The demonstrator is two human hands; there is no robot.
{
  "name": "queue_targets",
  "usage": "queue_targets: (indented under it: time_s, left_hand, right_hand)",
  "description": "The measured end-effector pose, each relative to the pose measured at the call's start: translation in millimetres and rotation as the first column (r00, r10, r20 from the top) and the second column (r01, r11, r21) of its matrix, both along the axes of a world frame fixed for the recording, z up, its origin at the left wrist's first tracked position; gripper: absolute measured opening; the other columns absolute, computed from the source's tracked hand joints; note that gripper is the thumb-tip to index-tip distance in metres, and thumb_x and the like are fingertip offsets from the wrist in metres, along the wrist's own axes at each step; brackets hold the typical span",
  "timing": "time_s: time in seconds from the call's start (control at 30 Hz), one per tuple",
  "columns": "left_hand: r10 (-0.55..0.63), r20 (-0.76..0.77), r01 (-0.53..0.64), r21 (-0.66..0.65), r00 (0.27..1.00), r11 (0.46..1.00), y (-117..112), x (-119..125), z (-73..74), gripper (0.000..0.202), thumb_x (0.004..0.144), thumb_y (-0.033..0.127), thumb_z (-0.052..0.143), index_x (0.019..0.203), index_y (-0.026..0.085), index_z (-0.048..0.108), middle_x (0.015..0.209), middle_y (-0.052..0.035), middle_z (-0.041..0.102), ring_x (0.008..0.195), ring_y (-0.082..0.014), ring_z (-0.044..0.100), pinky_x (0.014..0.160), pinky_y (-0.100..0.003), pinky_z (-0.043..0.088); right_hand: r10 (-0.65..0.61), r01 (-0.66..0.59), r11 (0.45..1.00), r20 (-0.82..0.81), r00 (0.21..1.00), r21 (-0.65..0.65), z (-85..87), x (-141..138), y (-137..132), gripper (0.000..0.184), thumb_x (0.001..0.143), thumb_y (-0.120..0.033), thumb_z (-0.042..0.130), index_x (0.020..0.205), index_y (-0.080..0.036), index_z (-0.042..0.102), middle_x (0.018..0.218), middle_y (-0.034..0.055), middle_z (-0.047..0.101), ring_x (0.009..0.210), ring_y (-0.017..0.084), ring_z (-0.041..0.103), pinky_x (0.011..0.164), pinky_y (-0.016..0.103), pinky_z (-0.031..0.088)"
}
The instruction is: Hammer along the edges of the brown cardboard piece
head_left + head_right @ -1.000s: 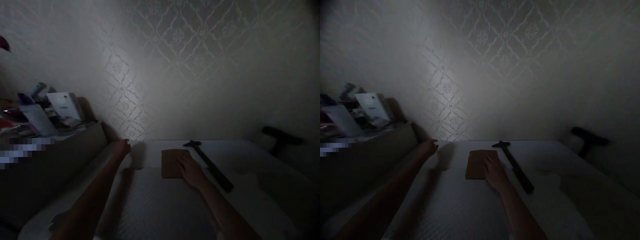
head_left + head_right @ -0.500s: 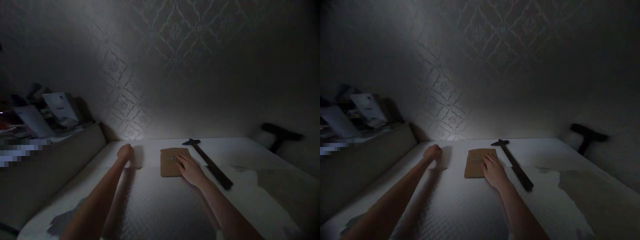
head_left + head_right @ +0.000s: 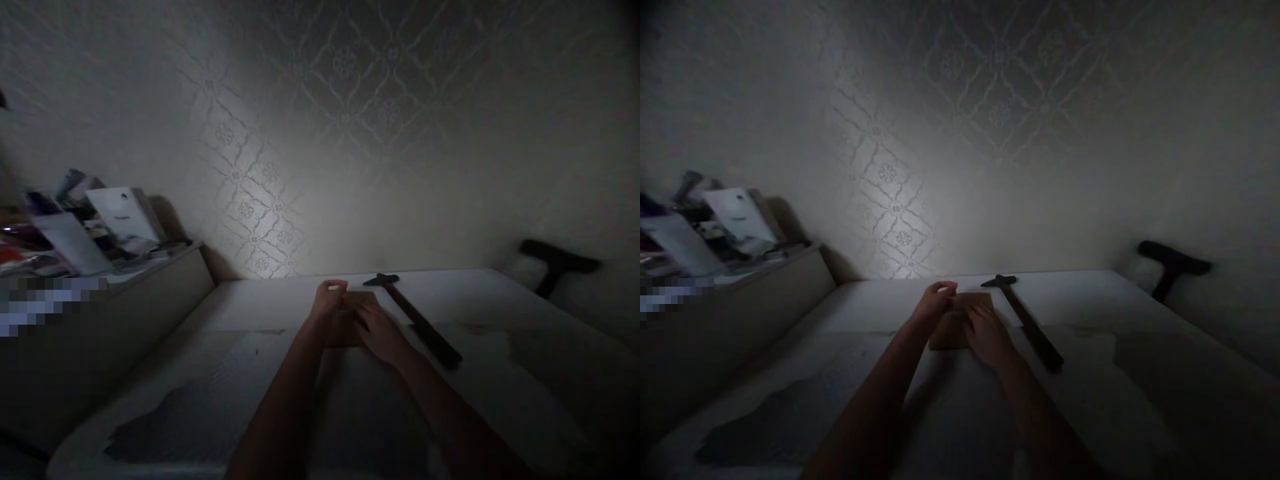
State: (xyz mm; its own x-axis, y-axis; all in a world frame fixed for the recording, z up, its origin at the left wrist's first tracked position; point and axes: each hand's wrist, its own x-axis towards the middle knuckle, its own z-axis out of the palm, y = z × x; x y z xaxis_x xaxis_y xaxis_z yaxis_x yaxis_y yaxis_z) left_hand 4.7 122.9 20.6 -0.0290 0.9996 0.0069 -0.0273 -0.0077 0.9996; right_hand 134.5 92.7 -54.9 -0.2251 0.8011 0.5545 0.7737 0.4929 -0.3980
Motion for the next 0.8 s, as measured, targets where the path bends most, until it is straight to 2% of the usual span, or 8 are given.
queue_targets:
  time_s: [0.13,0.3,0.43,0.6,0.8]
  left_hand:
    - [-0.064,0.054,0.063,0.029,0.996,0.998,-7.9,3.6,-13.7,0.01,0.07,0.015,0.068,0.075,0.015,0.06,0.066,-0.0017,0.063,0.057,-0.0093,0.057,0.058,-0.02,0.045]
    - [-0.108,-0.068,0.115,0.099,0.992,0.989,-14.8,8.1,-16.5,0.004,0.071,0.018,0.067,0.07,0.015,0.064,0.071,-0.0035,0.067,0.068,-0.0115,0.061,0.064,-0.02,0.048]
    - [-0.156,-0.121,0.166,0.075,0.98,0.983,-18.6,8.3,-11.1,0.011,0.075,0.023,0.063,0.075,0.013,0.069,0.075,-0.0055,0.069,0.069,-0.0121,0.061,0.061,-0.019,0.047]
    - [-0.206,-0.155,0.213,0.029,0.966,0.977,-18.4,4.2,-5.6,0.015,0.074,0.022,0.063,0.076,0.011,0.072,0.07,-0.0054,0.068,0.063,-0.0115,0.058,0.059,-0.019,0.046]
    - [-0.119,-0.449,0.179,0.092,0.885,0.98,-14.7,-2.2,-5.1,0.018,0.073,0.028,0.066,0.073,0.012,0.074,0.066,-0.0039,0.067,0.068,-0.0148,0.06,0.06,-0.021,0.045]
  right_hand:
    - [-0.024,0.039,0.991,-0.122,0.992,0.125,15.9,2.3,-4.1,0.033,0.086,-0.02,0.048,0.117,-0.018,0.06,0.114,0.0104,0.066,0.108,0.024,0.058,0.095,0.043,0.046]
    - [-0.047,0.113,0.96,-0.251,0.967,0.256,30.0,6.4,-9.1,0.017,0.088,-0.028,0.052,0.093,-0.022,0.067,0.095,0.0064,0.07,0.093,0.023,0.06,0.087,0.04,0.048]
    - [-0.076,0.141,0.96,-0.261,0.962,0.241,30.5,8.5,-10.7,0.018,0.088,-0.03,0.053,0.09,-0.022,0.068,0.092,0.0067,0.071,0.094,0.023,0.06,0.086,0.039,0.048]
    - [-0.066,0.119,0.966,-0.225,0.972,0.231,32.6,8.7,-13.1,0.023,0.09,-0.03,0.048,0.092,-0.02,0.069,0.093,0.0092,0.07,0.093,0.024,0.06,0.087,0.039,0.047]
    - [-0.102,0.137,0.964,-0.158,0.982,0.227,32.0,9.1,-14.0,0.026,0.091,-0.028,0.044,0.091,-0.019,0.069,0.09,0.009,0.069,0.091,0.024,0.058,0.086,0.039,0.046]
